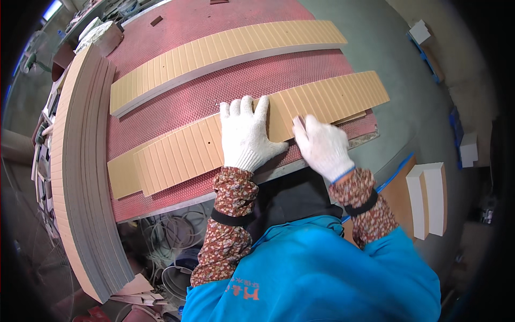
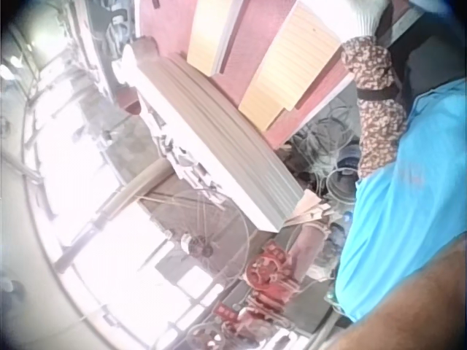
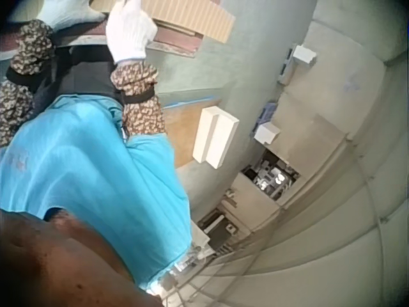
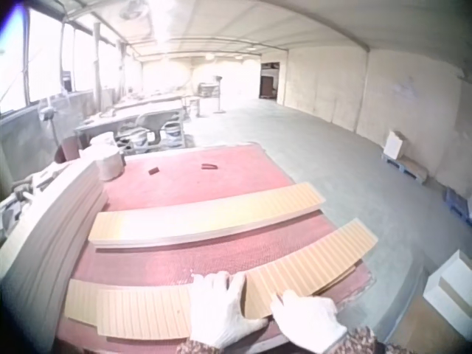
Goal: Sanding the surfaces and edges of slatted wood furniture components using a manual sanding block.
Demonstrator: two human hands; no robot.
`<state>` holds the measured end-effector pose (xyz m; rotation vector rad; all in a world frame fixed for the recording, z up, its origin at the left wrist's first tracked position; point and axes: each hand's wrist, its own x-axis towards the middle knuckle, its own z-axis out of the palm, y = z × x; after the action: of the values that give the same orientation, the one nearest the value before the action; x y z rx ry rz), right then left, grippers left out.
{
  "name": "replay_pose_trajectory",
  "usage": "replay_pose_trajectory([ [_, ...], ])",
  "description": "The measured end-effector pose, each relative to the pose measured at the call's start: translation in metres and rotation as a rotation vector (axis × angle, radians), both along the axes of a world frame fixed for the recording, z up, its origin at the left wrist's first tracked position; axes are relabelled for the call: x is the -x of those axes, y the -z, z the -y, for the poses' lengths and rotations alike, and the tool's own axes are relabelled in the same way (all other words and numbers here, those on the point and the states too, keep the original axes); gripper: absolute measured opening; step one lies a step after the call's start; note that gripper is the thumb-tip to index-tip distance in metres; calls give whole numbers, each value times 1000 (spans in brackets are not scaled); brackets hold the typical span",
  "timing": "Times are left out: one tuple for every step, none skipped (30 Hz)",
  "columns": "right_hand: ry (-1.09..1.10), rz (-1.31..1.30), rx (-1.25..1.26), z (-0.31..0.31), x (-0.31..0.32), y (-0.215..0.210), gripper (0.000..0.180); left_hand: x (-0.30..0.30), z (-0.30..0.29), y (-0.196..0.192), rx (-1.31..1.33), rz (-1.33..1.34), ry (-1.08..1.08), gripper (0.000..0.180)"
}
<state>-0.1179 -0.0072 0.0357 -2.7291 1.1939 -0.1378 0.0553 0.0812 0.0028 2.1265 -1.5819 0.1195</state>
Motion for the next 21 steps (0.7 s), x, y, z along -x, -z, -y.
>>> replay_pose_trajectory([
  [-15, 44, 25, -8, 8, 4, 39, 0, -1, -1, 5, -2, -8, 104],
  [-14, 41, 31, -11, 18, 11, 39, 1, 1, -1, -6, -8, 1, 103],
  [-32, 42, 81, -13, 27, 19, 39, 2, 3, 0, -17, -13, 8, 103],
  [-52, 45, 129, -16, 31, 20, 39, 3, 3, -1, -13, -15, 7, 103],
  [-55, 66, 121, -20, 33, 18, 40, 3, 3, -1, -15, -19, 12, 104],
  [-57, 65, 123, -21, 30, 17, 40, 3, 3, -2, -18, -23, 18, 105],
  [-70, 105, 124, -24, 26, 16, 40, 3, 3, 0, -18, -24, 17, 105],
  [-83, 145, 124, -26, 24, 16, 40, 3, 3, 2, 39, -8, 5, 101],
  [-84, 143, 122, -29, 23, 17, 40, 4, 3, 4, 96, 7, -6, 98],
  [-78, 131, 124, -28, 23, 19, 40, 4, 4, 4, 97, 5, -7, 98],
  [-72, 118, 126, -28, 22, 20, 40, 5, 4, 4, 91, 15, -16, 100],
  [-66, 104, 128, -27, 22, 21, 40, 6, 5, 4, 84, 23, -26, 101],
  [-68, 102, 124, -27, 22, 21, 40, 5, 5, 4, 81, 21, -28, 101],
  [-79, 97, 128, -27, 22, 20, 40, 5, 5, 5, 87, 21, -32, 102],
  [-89, 93, 131, -26, 22, 19, 40, 4, 5, 5, 92, 21, -36, 103],
  [-88, 88, 126, -25, 20, 16, 40, 4, 5, 5, 87, 16, -35, 103],
  [-59, 75, 72, -24, 14, 11, 40, 4, 5, 5, 48, 13, -46, 107],
  [-32, 63, 18, -21, 6, 7, 40, 3, 4, 5, 7, 11, -57, 111],
  [-33, 61, 14, -17, -3, 2, 40, 2, 3, 5, 3, 9, -59, 111],
  [-19, 31, 2, -10, -13, -2, 40, 2, 3, 5, -6, 10, -64, 112],
  [-6, 3, -10, -1, -23, -5, 40, 3, 4, 5, -15, 12, -71, 113],
])
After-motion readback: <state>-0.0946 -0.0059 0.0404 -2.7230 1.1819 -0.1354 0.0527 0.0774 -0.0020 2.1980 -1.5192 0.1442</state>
